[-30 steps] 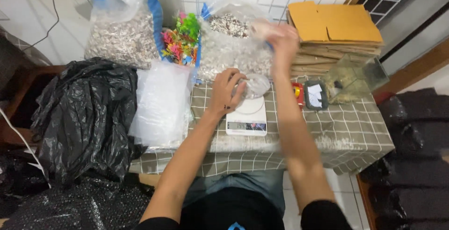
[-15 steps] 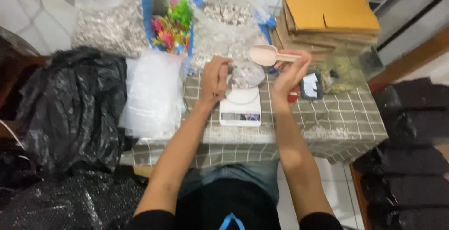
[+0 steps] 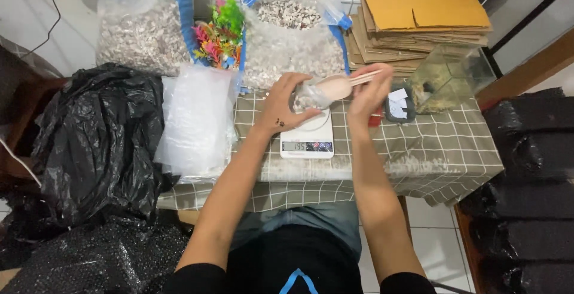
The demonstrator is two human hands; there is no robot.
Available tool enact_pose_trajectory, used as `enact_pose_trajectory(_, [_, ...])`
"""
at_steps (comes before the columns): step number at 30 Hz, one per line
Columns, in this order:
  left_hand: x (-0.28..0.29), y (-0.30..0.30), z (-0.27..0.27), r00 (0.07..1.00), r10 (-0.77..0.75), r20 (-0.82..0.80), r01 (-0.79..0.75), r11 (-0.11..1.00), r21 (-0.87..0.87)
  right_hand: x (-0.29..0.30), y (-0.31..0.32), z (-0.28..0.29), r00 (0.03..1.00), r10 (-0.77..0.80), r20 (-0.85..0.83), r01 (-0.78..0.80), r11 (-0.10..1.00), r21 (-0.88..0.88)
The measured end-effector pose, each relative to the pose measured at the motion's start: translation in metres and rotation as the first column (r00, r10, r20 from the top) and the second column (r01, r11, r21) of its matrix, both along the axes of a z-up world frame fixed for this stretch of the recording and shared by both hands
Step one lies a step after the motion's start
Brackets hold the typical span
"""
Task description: Weighing and packaging aquarium gravel into small plastic bags using a scoop and a digital scale
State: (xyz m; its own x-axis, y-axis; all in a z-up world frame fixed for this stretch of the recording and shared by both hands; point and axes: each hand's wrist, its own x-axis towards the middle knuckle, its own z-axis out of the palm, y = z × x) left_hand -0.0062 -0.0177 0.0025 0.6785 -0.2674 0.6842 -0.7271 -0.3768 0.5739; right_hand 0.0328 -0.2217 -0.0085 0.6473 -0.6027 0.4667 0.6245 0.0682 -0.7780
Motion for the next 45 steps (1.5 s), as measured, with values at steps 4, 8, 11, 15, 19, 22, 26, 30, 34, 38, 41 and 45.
enact_pose_trajectory(4, [0.003, 0.0, -0.003, 1.0, 0.01, -0.018, -0.01, 1.0, -0.004, -0.008, 0.016, 0.004, 0.997, 0.071, -0.041, -0.074, 0.994, -0.079])
enact_pose_trajectory(8, [0.002, 0.001, -0.001, 0.997, 0.006, -0.081, -0.005, 1.0, 0.02, 0.0, 0.012, 0.001, 0.964, 0.229, -0.133, -0.237, 0.971, -0.042])
enact_pose_trajectory(11, [-0.001, 0.002, 0.004, 0.995, -0.005, -0.099, 0.007, 1.0, 0.023, 0.001, 0.009, -0.001, 0.927, 0.315, -0.206, -0.309, 0.949, 0.058])
enact_pose_trajectory(15, [-0.008, 0.002, 0.013, 0.995, -0.02, -0.093, 0.019, 1.0, -0.007, 0.03, -0.007, -0.038, 0.851, 0.42, -0.315, -0.35, 0.901, 0.256])
enact_pose_trajectory(19, [-0.013, 0.002, 0.015, 0.997, -0.018, -0.079, 0.018, 1.0, -0.006, 0.028, -0.006, -0.039, 0.825, 0.454, -0.337, -0.32, 0.867, 0.382])
enact_pose_trajectory(22, [-0.007, 0.002, 0.01, 0.999, -0.015, -0.031, 0.015, 1.0, 0.001, 0.025, -0.003, -0.032, 0.876, 0.365, -0.316, -0.257, 0.906, 0.337])
enact_pose_trajectory(26, [-0.002, 0.0, 0.001, 0.999, 0.049, 0.009, -0.049, 0.999, 0.017, 0.017, 0.004, -0.023, 0.921, 0.26, -0.29, -0.169, 0.938, 0.301])
enact_pose_trajectory(30, [0.004, -0.002, -0.005, 0.995, 0.068, 0.068, -0.068, 0.998, -0.005, 0.018, 0.004, -0.022, 0.955, 0.172, -0.242, -0.092, 0.946, 0.309])
enact_pose_trajectory(34, [0.003, -0.004, -0.005, 0.996, 0.078, 0.041, -0.079, 0.997, 0.019, 0.017, 0.004, -0.015, 0.977, 0.102, -0.187, -0.041, 0.952, 0.303])
enact_pose_trajectory(38, [-0.001, -0.006, -0.008, 0.993, 0.108, 0.045, -0.11, 0.994, 0.028, 0.015, -0.007, -0.019, 0.992, 0.009, -0.129, 0.034, 0.945, 0.327])
enact_pose_trajectory(41, [0.004, -0.001, -0.01, 0.991, 0.124, 0.045, -0.125, 0.992, 0.016, 0.034, -0.025, -0.029, 0.991, -0.029, -0.128, 0.077, 0.92, 0.385])
enact_pose_trajectory(45, [0.009, 0.001, -0.012, 0.991, 0.116, 0.066, -0.115, 0.993, -0.021, 0.033, -0.017, 0.015, 0.989, 0.054, -0.136, 0.027, 0.849, 0.528])
